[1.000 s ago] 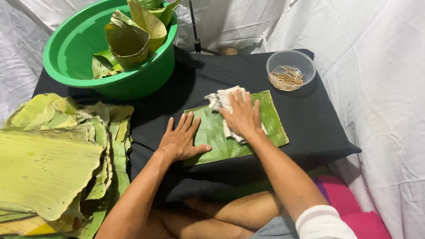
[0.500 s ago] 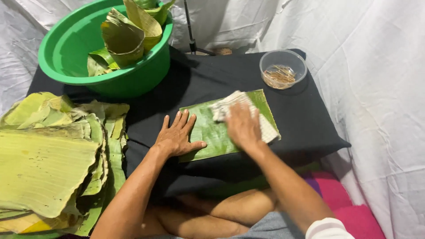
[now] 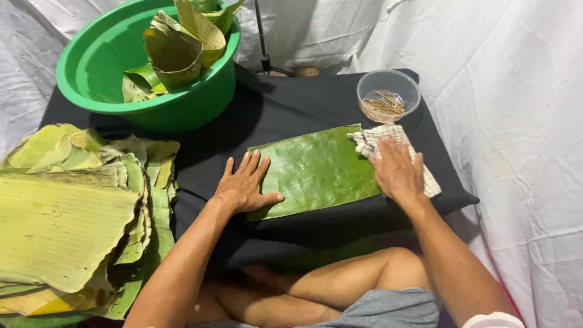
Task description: Cleaning banana leaves with a cloth and folding them into cone shapes.
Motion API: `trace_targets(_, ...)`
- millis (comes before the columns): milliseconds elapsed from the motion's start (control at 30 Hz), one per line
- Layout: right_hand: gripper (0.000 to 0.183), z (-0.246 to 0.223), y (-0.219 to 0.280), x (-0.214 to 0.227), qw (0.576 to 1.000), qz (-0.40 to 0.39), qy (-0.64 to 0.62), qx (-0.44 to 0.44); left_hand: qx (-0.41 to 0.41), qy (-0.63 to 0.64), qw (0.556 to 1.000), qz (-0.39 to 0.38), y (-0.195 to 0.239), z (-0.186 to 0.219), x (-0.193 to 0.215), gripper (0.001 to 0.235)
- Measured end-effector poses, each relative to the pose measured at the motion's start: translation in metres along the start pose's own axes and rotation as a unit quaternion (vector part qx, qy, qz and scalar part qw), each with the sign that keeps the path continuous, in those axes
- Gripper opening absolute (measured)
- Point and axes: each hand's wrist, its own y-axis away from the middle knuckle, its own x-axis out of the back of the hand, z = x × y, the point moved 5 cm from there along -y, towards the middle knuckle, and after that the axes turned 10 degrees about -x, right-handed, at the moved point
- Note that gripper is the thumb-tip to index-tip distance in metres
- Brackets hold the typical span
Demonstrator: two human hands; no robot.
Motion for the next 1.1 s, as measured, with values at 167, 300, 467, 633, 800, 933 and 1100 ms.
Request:
trace_targets(167,0.037,-0.003,-0.029,0.007,0.982,0.176,0.044,0.059,-0.007,0.024,0.999,0.042,-0.009,-0.009,0.011,0.095)
trace_targets(300,0.027,-0.056,-0.058,0.007,0.951,0.197,-0.059,0.23,-0.01,0.002,0.976,0.217,-0.06,-0.049,-0.004,0.054)
trace_targets(467,0.036,-0.07,-0.106,-0.031,0.976,0.091,0.008,0.2,0.018,0.05,0.976,0.21,-0.072,-0.06,0.0,0.064)
trace_targets(633,0.028,-0.067,-0.136,-0.062,0.979,0.066,0.086,0.172,-0.002,0.054,0.971,0.231,-0.066,-0.066,0.019,0.051)
trace_targets(800,0.016,-0.074,-0.128,-0.034,0.982,0.03,0.066,0.176,0.017,0.108,0.952,0.285,-0.06,-0.068,0.033,0.023)
trace_targets(933,0.029,-0.073,-0.13,-0.03,0.99,-0.027,0.023,0.135,0.025,0.153,0.938,0.309,-0.045,-0.072,0.044,0.022)
trace_targets(1100,0.018,-0.074,-0.125,0.016,0.969,0.12,-0.064,0.206,0.017,0.172,0.905,0.389,-0.022,-0.078,0.063,0.024)
